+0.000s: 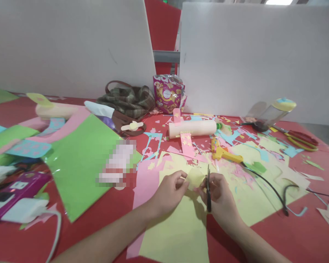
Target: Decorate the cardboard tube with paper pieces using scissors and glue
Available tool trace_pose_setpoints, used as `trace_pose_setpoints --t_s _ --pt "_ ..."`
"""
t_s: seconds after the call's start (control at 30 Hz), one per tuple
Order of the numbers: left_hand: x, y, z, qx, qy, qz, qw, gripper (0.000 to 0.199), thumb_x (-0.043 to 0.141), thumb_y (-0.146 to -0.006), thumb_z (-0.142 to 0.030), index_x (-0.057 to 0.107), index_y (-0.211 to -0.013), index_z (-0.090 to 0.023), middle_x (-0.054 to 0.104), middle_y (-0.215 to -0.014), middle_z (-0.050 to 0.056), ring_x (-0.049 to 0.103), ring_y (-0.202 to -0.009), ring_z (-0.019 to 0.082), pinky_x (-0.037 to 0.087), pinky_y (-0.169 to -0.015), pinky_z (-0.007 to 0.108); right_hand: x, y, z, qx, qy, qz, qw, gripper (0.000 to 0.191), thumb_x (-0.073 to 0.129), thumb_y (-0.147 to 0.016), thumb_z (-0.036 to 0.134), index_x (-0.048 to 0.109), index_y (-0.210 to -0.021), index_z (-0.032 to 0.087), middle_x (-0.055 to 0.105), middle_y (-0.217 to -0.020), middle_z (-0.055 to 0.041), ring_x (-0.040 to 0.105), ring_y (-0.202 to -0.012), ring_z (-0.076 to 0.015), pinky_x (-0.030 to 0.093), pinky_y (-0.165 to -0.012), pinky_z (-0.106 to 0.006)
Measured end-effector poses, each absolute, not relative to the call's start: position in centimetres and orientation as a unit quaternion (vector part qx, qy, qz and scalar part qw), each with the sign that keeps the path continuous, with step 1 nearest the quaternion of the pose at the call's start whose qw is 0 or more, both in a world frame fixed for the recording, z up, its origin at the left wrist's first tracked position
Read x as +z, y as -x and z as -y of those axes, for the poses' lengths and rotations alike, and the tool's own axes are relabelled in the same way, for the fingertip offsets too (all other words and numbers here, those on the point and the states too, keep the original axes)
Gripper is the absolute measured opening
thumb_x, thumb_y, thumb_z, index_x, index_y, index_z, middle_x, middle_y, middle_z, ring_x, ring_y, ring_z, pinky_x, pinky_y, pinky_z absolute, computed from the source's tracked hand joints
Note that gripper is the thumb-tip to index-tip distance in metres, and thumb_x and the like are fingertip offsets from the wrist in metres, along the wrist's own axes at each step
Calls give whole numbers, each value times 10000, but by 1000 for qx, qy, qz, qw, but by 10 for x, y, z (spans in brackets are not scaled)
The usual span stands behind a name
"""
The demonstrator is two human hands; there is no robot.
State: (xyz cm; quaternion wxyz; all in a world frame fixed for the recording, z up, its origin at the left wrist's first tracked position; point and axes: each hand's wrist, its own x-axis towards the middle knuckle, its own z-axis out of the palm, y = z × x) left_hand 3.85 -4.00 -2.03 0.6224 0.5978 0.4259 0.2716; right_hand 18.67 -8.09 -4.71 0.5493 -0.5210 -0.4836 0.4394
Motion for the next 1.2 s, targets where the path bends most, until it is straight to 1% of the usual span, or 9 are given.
trace_pose_setpoints --t_s 0.1,0.2,0.47,0.6,0.7,0.8,0.93,1.03,1.2 --pt "-21 -40 42 277 -578 -412 648 135 431 -791 -295 452 -805 -162 600 -709 25 556 -615 116 412 -563 227 -47 -188 80 427 528 486 550 311 607 -624 81 441 -820 257 514 -704 23 527 -651 -147 437 -613 -301" --pt "-22 -42 43 289 -540 -390 688 111 435 -793 -269 440 -768 -160 620 -764 50 583 -710 135 434 -672 266 -47 -189 80 415 539 485 550 293 607 -632 98 449 -819 258 516 -703 23 524 -651 -146 440 -626 -306" --pt "-26 -48 47 314 -463 -343 755 110 444 -797 -221 384 -726 -163 619 -707 33 600 -712 123 445 -749 307 -52 -192 79 375 568 520 515 274 583 -661 125 429 -853 245 518 -707 8 532 -659 -158 440 -614 -307" --pt "-27 -47 47 310 -472 -355 745 103 458 -785 -224 388 -737 -165 601 -693 17 596 -715 124 447 -723 293 -52 -191 80 352 578 539 502 264 569 -666 120 428 -853 240 517 -708 6 533 -662 -158 441 -619 -307" --pt "-25 -46 48 287 -490 -391 725 154 526 -733 -233 386 -723 -168 580 -652 -5 595 -680 129 445 -642 253 -51 -191 81 331 590 555 484 295 558 -656 97 426 -881 233 529 -724 -3 542 -673 -162 440 -633 -310" --pt "-22 -47 48 266 -499 -416 712 203 578 -684 -237 392 -727 -167 602 -701 20 596 -673 141 412 -551 209 -51 -192 81 302 605 570 467 304 553 -654 105 424 -902 223 541 -746 -15 548 -686 -167 440 -627 -305" --pt "-23 -47 47 277 -501 -433 696 216 582 -676 -236 389 -748 -169 621 -722 42 594 -645 144 391 -516 203 -52 -192 81 265 621 578 458 311 576 -642 125 425 -896 220 528 -733 -9 533 -651 -156 434 -602 -290" --pt "-25 -47 47 283 -511 -435 685 187 561 -694 -248 402 -751 -166 620 -727 44 597 -636 151 386 -504 204 -53 -191 80 290 604 564 483 339 599 -628 135 411 -893 232 511 -729 -1 524 -649 -152 431 -588 -279" --pt "-27 -46 45 287 -520 -432 678 190 550 -703 -270 436 -799 -153 614 -795 69 599 -644 161 400 -510 220 -48 -190 78 400 548 508 531 320 584 -635 101 385 -835 252 468 -688 36 502 -593 -122 412 -526 -235"
